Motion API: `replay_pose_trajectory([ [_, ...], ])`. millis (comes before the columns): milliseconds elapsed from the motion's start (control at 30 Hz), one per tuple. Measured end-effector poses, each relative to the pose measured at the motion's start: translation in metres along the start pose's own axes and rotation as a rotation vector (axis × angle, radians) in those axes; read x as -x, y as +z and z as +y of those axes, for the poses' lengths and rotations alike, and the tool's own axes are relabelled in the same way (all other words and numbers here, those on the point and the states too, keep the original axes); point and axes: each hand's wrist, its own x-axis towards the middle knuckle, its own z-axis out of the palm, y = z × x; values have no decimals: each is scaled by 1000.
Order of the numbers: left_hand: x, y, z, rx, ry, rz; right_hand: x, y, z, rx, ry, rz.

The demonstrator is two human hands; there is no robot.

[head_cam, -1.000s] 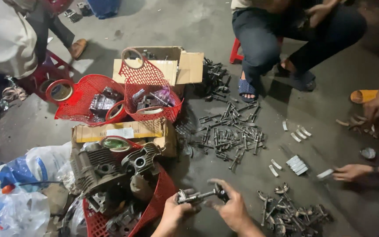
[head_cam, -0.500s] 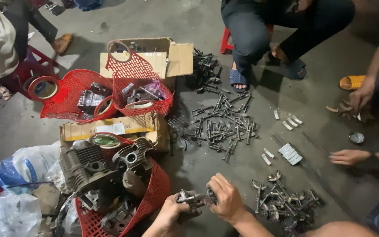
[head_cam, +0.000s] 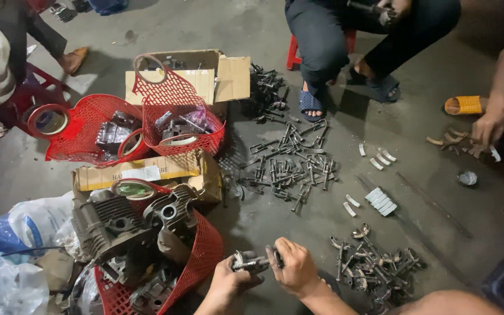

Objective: Sorting and inspecting various motorcycle engine components including bolts, rods, and cylinder heads on a workshop floor.

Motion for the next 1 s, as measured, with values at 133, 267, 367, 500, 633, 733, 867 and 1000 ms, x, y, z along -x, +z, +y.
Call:
replay_pose_trajectory([
  [133, 8, 14, 16, -135, 105, 36, 15, 14, 11, -30, 129, -13],
  [267, 6, 8, 18, -109, 76, -7, 4, 4, -2, -29, 134, 23],
  [367, 3, 1, 16, -106, 16, -48, -3, -1, -7, -38, 26, 65],
  [500, 5, -1, 10, -34, -78, -91, -3, -4, 0, -51, -75, 42],
  [633, 13, 11, 16, 31, -92, -65, -1, -1, -1, -60, -91, 40],
  [733, 10, 10, 14, -29, -2, -18, -1, -1, -2, -47, -57, 60],
  [867, 4, 6, 2, -61, 38, -9, 6, 7, 5, -18, -26, 63],
  [1000, 9, 14, 3, -35, 104, 47, 16, 17, 16, -39, 77, 77],
])
